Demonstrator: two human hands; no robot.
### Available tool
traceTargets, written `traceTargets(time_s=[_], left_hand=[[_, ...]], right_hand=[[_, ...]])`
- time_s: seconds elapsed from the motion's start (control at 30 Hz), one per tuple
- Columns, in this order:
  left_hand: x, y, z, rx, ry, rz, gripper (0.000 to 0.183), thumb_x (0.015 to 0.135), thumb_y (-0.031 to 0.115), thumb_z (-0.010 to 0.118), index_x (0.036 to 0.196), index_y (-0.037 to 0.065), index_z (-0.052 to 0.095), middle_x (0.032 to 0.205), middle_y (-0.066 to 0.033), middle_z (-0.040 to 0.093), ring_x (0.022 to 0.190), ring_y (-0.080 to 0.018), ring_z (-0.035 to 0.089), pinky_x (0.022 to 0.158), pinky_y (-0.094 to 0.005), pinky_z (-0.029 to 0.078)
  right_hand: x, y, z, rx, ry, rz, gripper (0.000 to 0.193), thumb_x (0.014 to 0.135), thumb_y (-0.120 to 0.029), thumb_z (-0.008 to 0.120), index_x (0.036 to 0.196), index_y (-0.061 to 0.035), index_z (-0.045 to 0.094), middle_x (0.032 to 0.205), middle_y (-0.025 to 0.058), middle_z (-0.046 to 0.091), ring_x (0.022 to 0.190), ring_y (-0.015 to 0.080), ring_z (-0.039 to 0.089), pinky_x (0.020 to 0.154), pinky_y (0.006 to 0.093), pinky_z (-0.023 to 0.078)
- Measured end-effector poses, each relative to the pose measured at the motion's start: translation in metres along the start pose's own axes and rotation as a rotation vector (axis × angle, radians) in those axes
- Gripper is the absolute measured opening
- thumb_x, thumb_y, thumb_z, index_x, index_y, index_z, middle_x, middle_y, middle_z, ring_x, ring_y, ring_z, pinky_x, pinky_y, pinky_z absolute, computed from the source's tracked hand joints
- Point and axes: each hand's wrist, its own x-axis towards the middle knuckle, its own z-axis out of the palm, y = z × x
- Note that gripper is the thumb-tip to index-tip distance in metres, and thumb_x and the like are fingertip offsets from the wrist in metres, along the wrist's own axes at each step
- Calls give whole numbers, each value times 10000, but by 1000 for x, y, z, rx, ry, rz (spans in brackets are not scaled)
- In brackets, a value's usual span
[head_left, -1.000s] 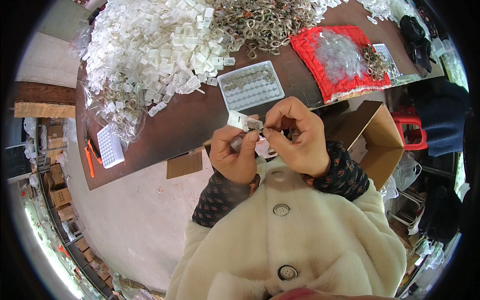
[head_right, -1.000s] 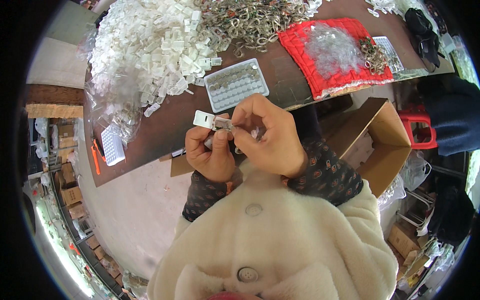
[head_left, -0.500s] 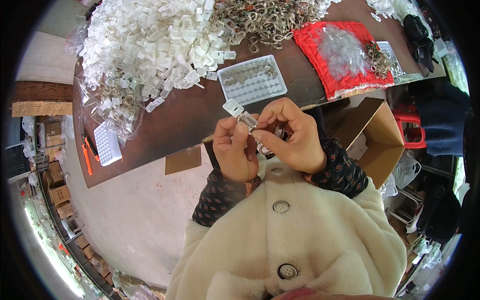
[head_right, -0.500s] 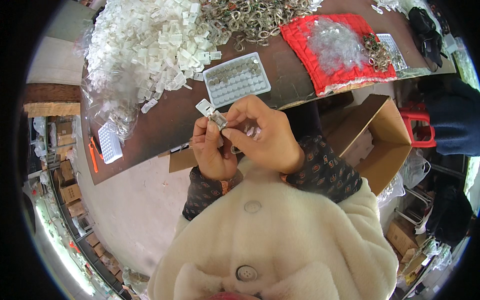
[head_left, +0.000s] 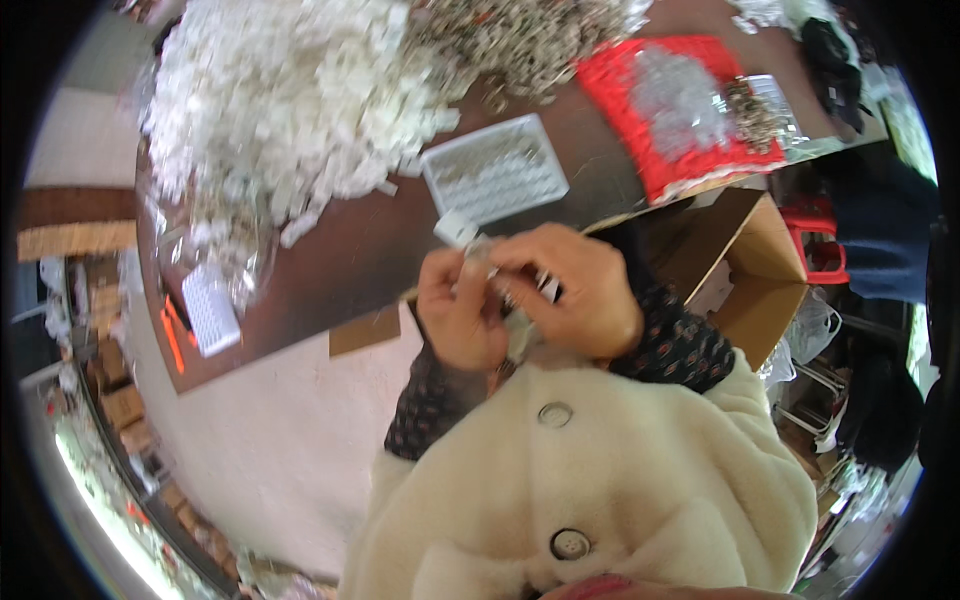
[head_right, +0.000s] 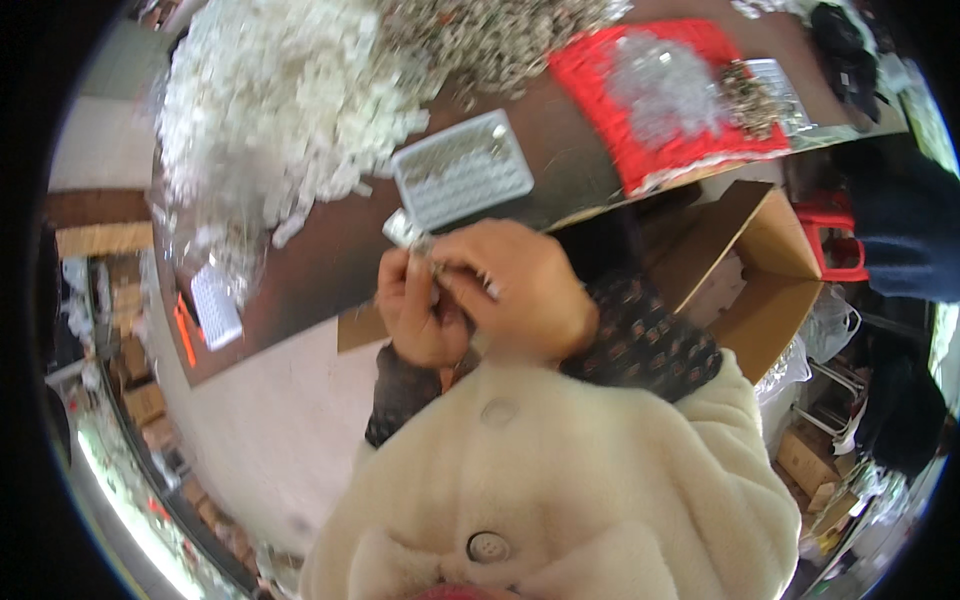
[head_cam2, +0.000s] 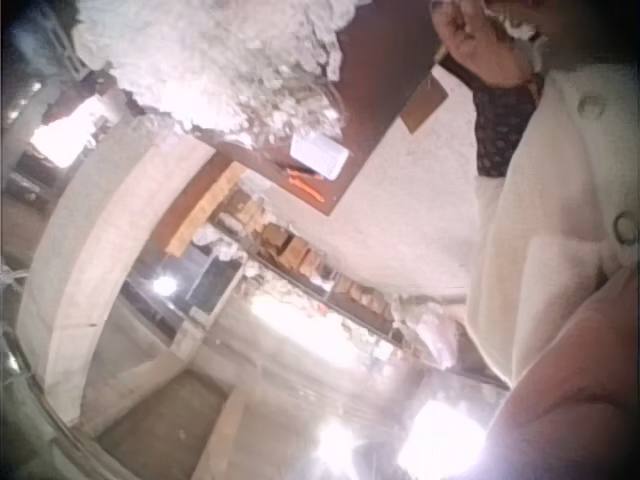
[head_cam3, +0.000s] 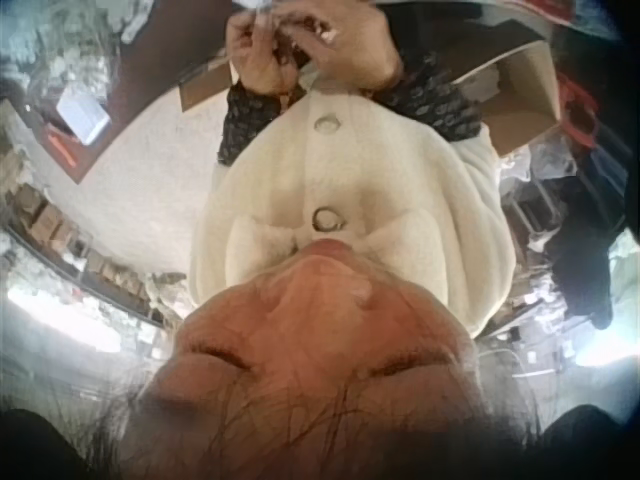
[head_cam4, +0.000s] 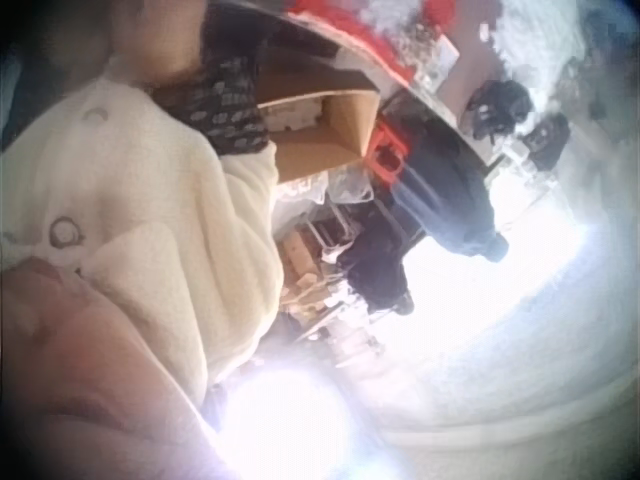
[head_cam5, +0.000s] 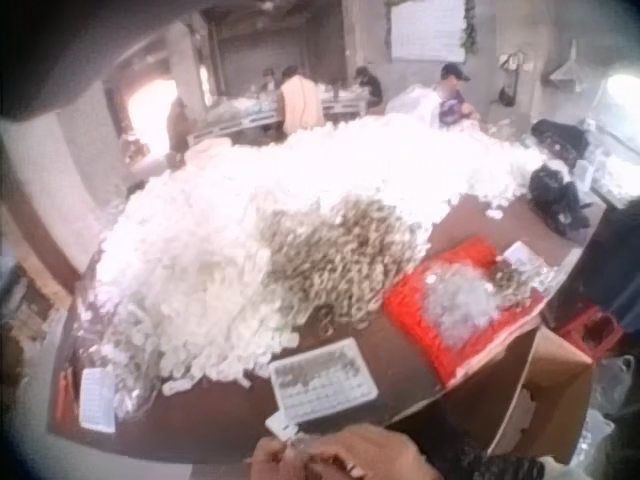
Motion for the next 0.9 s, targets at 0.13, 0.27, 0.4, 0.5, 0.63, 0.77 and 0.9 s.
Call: traceTargets(time_s=[0.13,0.27,0.4,0.5,0.63,0.77,0.9], left_hand=[[10,4,-12,858,-276,536,185,990,130,487,1116,43,591,899,-50,603,852,-154,561,731,-302,467],[11,-3,5,145,-74,123,197,1024,221,521,1096,41,486,982,-94,613,920,-152,608,781,-271,502],[8,-3,13,75,18,135,166,1013,173,534,1104,42,486,934,-84,599,848,-131,589,741,-257,482],[8,-4,6,215,103,142,208,1026,219,518,1118,36,487,956,-69,602,841,-101,568,721,-242,469],[1,-8,-5,403,-16,322,125,976,112,573,1026,13,517,840,-62,598,773,-122,564,707,-259,464],[-8,-5,6,54,92,190,146,930,30,635,1033,73,541,844,-30,614,629,-43,464,531,-185,361],[-12,3,15,87,46,303,169,909,29,671,1011,65,540,900,-41,629,684,-58,510,577,-196,415]], right_hand=[[7,10,1,81,-13,-60,221,799,-66,670,1020,-77,677,962,105,677,878,317,650,774,398,526],[5,10,3,194,159,-32,228,810,-69,649,1037,-53,635,945,110,667,855,286,663,733,364,528],[-2,6,1,201,105,65,214,838,-99,674,1047,-70,635,952,86,654,858,244,646,757,343,523],[1,9,-3,8,138,-150,167,840,-139,655,996,-88,623,905,102,651,861,297,644,748,387,514],[-1,12,-2,-148,169,-237,123,836,-171,687,950,-128,672,885,69,651,847,305,626,761,397,511],[-4,6,-5,-87,138,-231,231,780,-5,729,991,-82,674,903,75,664,843,282,643,713,363,530],[-6,-13,-9,90,43,-50,241,802,35,693,1027,-48,665,896,59,667,800,168,665,690,284,544]])
